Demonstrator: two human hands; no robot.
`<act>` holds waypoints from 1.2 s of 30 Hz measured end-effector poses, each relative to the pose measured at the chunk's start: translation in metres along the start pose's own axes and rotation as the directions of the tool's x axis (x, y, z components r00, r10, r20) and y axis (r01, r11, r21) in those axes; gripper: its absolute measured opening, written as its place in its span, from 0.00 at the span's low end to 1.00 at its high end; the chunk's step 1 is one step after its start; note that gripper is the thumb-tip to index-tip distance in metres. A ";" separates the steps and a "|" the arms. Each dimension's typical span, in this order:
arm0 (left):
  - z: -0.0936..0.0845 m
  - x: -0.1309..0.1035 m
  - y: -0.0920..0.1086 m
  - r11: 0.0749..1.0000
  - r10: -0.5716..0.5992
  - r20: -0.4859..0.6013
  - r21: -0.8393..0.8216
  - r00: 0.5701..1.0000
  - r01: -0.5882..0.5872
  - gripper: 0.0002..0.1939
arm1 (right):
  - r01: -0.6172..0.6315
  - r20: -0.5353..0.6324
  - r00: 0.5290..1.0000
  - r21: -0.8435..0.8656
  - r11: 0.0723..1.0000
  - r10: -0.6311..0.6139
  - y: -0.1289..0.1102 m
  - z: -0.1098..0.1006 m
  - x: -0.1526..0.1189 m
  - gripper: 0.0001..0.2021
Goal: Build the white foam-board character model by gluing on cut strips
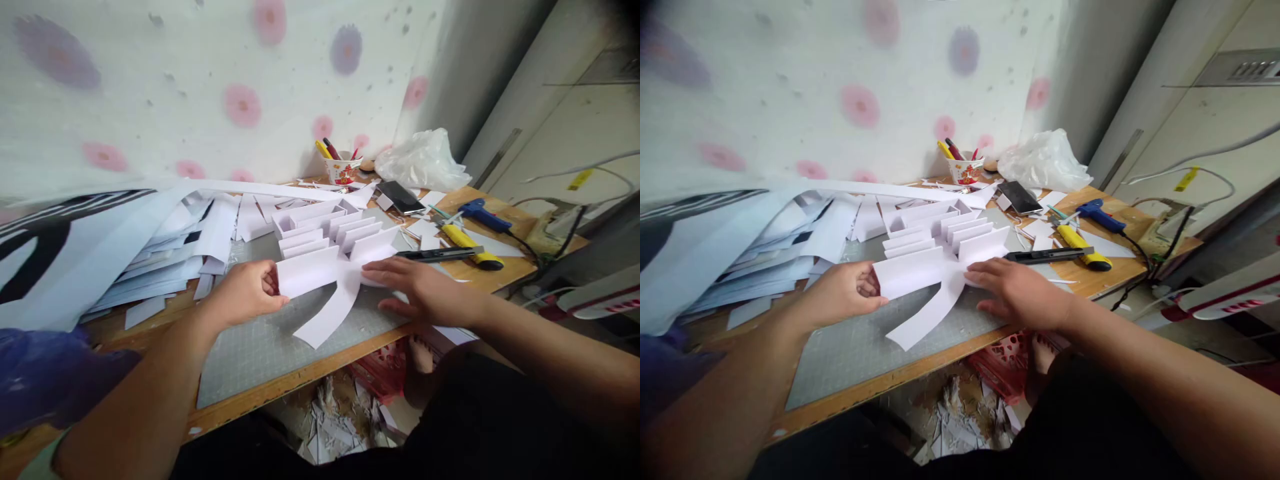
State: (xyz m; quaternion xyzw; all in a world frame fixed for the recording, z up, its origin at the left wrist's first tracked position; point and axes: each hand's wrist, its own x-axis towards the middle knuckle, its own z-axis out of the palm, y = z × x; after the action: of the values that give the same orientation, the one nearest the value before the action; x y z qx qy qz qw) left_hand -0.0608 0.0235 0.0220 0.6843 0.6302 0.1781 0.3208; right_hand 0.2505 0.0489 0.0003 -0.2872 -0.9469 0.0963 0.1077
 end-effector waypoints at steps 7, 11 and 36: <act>-0.001 0.000 -0.007 0.999 0.049 -0.067 -0.019 0.997 -0.050 0.10 | 0.342 0.043 0.900 0.549 0.763 -0.434 -0.079 0.012 -0.003 0.26; -0.003 0.001 -0.005 0.981 0.022 -0.086 -0.189 0.996 -0.038 0.13 | 0.288 -0.014 0.937 0.593 0.752 -0.348 -0.078 0.005 -0.014 0.17; 0.001 0.009 -0.007 0.430 -0.163 -0.312 -0.876 0.936 -0.217 0.16 | -0.322 0.055 0.936 -0.255 0.912 0.347 -0.007 0.029 -0.027 0.35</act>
State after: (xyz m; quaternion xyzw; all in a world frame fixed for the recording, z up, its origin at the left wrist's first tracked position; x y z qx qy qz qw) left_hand -0.0639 0.0317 0.0153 0.3730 0.4716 0.6108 0.5152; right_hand 0.2613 0.0243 -0.0301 -0.4510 -0.8924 0.0113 0.0068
